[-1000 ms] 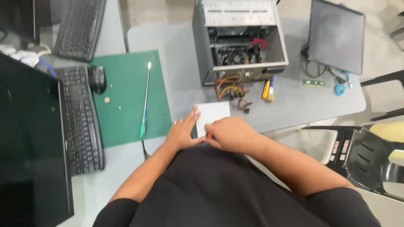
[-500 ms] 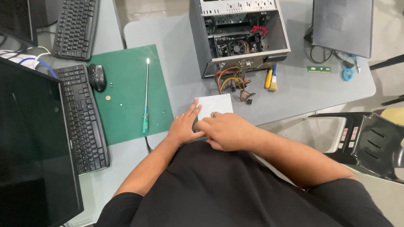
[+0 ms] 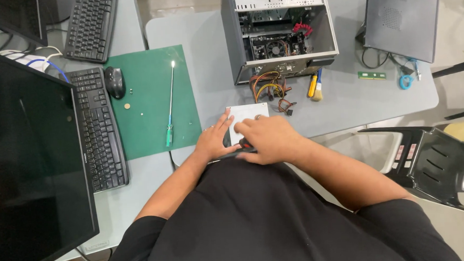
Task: Disassembling a computer power supply unit by removing screws and the outer casing to access internal components.
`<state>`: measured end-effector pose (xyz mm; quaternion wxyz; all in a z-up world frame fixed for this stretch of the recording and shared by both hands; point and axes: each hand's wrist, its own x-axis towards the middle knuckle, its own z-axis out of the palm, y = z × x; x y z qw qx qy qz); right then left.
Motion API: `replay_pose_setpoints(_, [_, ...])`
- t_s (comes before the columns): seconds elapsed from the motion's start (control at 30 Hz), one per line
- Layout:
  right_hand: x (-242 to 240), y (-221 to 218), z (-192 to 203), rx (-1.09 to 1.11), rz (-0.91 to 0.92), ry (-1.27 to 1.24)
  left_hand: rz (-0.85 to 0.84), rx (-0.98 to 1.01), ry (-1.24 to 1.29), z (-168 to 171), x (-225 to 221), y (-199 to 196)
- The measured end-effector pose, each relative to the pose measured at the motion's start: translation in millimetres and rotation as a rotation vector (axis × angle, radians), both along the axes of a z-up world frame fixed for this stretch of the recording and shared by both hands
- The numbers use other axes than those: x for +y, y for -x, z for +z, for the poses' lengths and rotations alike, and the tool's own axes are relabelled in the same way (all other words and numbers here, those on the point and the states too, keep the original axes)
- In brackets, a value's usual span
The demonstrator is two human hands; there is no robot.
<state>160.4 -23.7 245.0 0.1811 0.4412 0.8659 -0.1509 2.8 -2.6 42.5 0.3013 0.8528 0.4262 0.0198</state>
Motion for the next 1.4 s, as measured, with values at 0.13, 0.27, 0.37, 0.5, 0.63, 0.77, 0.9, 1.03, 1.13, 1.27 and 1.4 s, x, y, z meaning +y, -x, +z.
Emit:
replay_pose_setpoints(0.13, [-1, -8, -26, -0.058, -0.064, -0.084, 0.0, 0.004, -0.002, 0, -3, 0])
replay_pose_setpoints(0.27, [3, -5, -21, 0.048, 0.069, -0.073, 0.003, -0.017, -0.003, 2, -2, -1])
replay_pose_setpoints(0.37, [1, -3, -12, -0.06, -0.058, 0.01, 0.004, -0.004, -0.01, -3, -4, -3])
replay_pose_setpoints(0.5, [5, -9, -27, -0.082, -0.016, -0.013, -0.043, 0.037, -0.182, -12, -5, -4])
replay_pose_setpoints(0.63, [2, -12, -19, 0.06, 0.183, -0.098, -0.041, -0.162, -0.463, -53, -16, 2])
replay_pose_setpoints(0.77, [0, -11, -25, -0.032, -0.001, -0.181, 0.01, -0.297, -0.345, -49, -21, 5])
replay_pose_setpoints(0.9, [2, -13, -39, 0.017, 0.117, -0.257, 0.027, -0.332, -0.385, -55, -21, 5])
replay_pose_setpoints(1.03, [-1, -10, -33, 0.136, 0.205, -0.172, 0.009, -0.308, -0.453, -54, -20, 5])
replay_pose_setpoints(1.13, [-2, -4, -21, 0.025, 0.03, -0.122, -0.01, -0.343, -0.38, -45, -20, 5])
replay_pose_setpoints(1.27, [-3, -6, -21, -0.082, 0.028, -0.082, -0.022, -0.345, -0.405, -56, -20, 5])
replay_pose_setpoints(1.4, [-6, -5, -13, -0.014, 0.16, -0.048, -0.033, -0.346, -0.436, -59, -18, 5])
